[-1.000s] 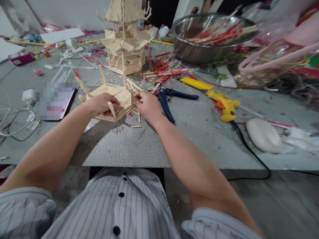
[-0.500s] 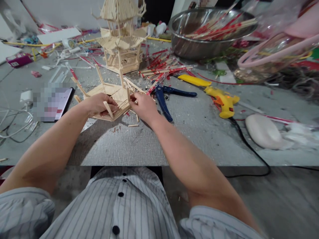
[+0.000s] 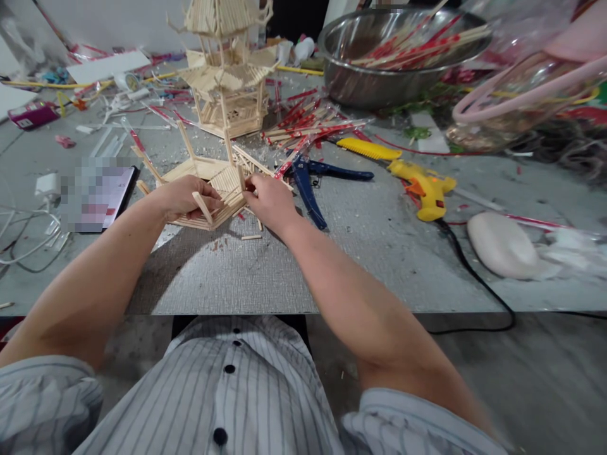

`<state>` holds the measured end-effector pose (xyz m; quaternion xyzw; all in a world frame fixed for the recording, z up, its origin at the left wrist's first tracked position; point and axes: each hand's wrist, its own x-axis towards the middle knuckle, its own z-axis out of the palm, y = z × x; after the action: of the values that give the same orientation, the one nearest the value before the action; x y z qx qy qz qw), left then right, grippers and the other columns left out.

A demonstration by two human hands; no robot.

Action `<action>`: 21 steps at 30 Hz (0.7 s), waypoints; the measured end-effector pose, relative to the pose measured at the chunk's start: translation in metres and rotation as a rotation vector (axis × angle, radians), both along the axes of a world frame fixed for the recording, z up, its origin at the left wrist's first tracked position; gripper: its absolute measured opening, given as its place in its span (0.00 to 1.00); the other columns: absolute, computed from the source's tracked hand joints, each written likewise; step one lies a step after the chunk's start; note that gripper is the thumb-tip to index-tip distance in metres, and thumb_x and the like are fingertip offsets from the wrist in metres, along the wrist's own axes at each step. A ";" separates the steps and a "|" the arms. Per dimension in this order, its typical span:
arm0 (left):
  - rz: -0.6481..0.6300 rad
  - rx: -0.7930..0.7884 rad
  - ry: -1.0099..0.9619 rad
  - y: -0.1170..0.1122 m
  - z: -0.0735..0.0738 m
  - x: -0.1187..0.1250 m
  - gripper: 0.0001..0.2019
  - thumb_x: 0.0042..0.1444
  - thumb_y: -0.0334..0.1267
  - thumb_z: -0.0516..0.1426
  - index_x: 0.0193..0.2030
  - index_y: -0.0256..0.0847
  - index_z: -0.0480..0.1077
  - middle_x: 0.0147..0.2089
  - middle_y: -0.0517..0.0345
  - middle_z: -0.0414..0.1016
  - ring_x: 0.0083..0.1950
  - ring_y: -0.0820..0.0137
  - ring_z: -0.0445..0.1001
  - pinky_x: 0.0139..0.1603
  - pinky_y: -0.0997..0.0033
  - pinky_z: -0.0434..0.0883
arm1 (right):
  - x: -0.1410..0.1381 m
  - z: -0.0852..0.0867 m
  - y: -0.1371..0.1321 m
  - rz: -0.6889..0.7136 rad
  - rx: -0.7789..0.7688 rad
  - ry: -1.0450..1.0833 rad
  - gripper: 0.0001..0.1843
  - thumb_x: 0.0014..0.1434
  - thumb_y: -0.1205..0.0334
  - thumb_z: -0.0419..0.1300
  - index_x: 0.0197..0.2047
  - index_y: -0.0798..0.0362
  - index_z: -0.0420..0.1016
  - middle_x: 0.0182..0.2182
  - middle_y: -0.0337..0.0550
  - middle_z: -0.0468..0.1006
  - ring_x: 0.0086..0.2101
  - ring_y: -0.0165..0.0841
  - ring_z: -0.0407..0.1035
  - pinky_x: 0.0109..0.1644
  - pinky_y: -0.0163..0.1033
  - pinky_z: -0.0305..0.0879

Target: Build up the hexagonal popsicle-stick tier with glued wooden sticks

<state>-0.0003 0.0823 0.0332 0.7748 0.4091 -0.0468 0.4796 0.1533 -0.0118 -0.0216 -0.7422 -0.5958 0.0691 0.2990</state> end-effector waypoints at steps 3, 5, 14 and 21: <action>0.017 -0.012 0.001 0.003 -0.003 0.000 0.06 0.48 0.32 0.62 0.24 0.35 0.70 0.13 0.64 0.61 0.14 0.82 0.56 0.19 0.76 0.51 | 0.000 0.001 0.000 -0.003 -0.006 -0.005 0.12 0.56 0.65 0.56 0.41 0.57 0.76 0.39 0.51 0.78 0.38 0.39 0.71 0.41 0.41 0.62; 0.012 -0.014 0.006 0.004 -0.003 0.000 0.05 0.47 0.32 0.62 0.25 0.34 0.71 0.14 0.64 0.61 0.14 0.82 0.56 0.19 0.76 0.51 | 0.000 0.001 0.000 0.000 -0.014 -0.001 0.12 0.56 0.65 0.56 0.42 0.57 0.76 0.40 0.51 0.78 0.38 0.39 0.71 0.40 0.41 0.62; 0.045 0.001 0.051 -0.006 0.007 0.003 0.02 0.49 0.28 0.60 0.31 0.30 0.74 0.13 0.65 0.61 0.12 0.83 0.53 0.19 0.76 0.50 | 0.000 0.000 0.001 0.002 -0.001 -0.001 0.12 0.54 0.66 0.57 0.41 0.57 0.76 0.38 0.50 0.79 0.38 0.40 0.71 0.40 0.40 0.62; 0.031 0.039 0.040 -0.008 0.008 0.003 0.08 0.48 0.28 0.62 0.36 0.28 0.75 0.14 0.64 0.63 0.14 0.83 0.56 0.20 0.76 0.50 | 0.000 0.000 0.001 0.017 -0.011 -0.037 0.12 0.53 0.64 0.58 0.41 0.57 0.76 0.38 0.51 0.79 0.38 0.40 0.72 0.40 0.41 0.63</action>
<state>0.0026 0.0743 0.0409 0.7764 0.4316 -0.0469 0.4568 0.1530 -0.0108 -0.0217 -0.7399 -0.6070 0.0611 0.2835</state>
